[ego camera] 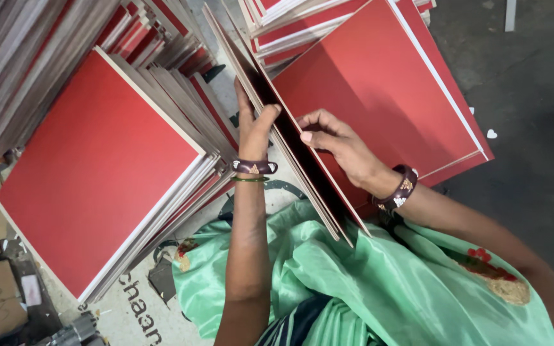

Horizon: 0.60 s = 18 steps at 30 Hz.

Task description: The person sits on the floor and repeatedly picks up red rectangular boards with white edges, aligns them, and places them into a growing stack. The person handles the boards one at a time, adjusting their orientation before stacking.

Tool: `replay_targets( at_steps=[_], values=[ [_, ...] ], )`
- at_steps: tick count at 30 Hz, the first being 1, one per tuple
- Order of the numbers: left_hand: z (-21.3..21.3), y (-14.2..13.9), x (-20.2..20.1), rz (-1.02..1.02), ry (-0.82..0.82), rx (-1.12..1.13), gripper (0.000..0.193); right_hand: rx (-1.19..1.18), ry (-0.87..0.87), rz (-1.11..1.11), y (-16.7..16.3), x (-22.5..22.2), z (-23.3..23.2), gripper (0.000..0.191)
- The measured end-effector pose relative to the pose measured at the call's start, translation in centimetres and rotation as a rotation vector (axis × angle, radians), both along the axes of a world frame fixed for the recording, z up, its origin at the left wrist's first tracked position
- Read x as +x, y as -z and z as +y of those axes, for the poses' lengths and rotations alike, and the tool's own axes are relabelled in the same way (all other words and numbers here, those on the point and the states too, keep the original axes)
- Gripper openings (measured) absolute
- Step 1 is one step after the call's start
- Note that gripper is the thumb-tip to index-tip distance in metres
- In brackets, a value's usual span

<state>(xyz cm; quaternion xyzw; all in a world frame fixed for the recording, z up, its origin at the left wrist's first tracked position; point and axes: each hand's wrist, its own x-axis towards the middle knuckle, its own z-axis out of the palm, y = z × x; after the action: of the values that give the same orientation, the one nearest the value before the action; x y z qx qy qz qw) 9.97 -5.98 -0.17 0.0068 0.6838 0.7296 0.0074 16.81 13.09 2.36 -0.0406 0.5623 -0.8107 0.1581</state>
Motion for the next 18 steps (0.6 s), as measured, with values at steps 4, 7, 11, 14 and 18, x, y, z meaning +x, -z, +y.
replay_targets(
  at_steps=[4,7,11,14,18],
  values=[
    [0.1,0.4,0.2,-0.007,0.005,0.007,0.102,0.535,0.039,0.407,-1.4,0.1,1.7,0.031],
    [0.0,0.8,0.3,0.044,-0.007,-0.057,0.101,1.024,0.016,0.481,-2.4,-0.4,4.4,0.023],
    [-0.1,1.9,0.2,0.042,-0.004,-0.069,0.107,1.162,0.062,0.562,-3.4,-0.6,9.5,0.01],
    [0.1,2.8,0.2,0.102,0.0,-0.115,0.108,1.054,0.1,0.543,-4.2,-0.2,14.5,0.024],
    [0.8,3.2,-0.2,0.128,-0.015,-0.147,0.11,1.442,0.149,0.657,-4.5,-1.7,16.7,0.024]
  ],
)
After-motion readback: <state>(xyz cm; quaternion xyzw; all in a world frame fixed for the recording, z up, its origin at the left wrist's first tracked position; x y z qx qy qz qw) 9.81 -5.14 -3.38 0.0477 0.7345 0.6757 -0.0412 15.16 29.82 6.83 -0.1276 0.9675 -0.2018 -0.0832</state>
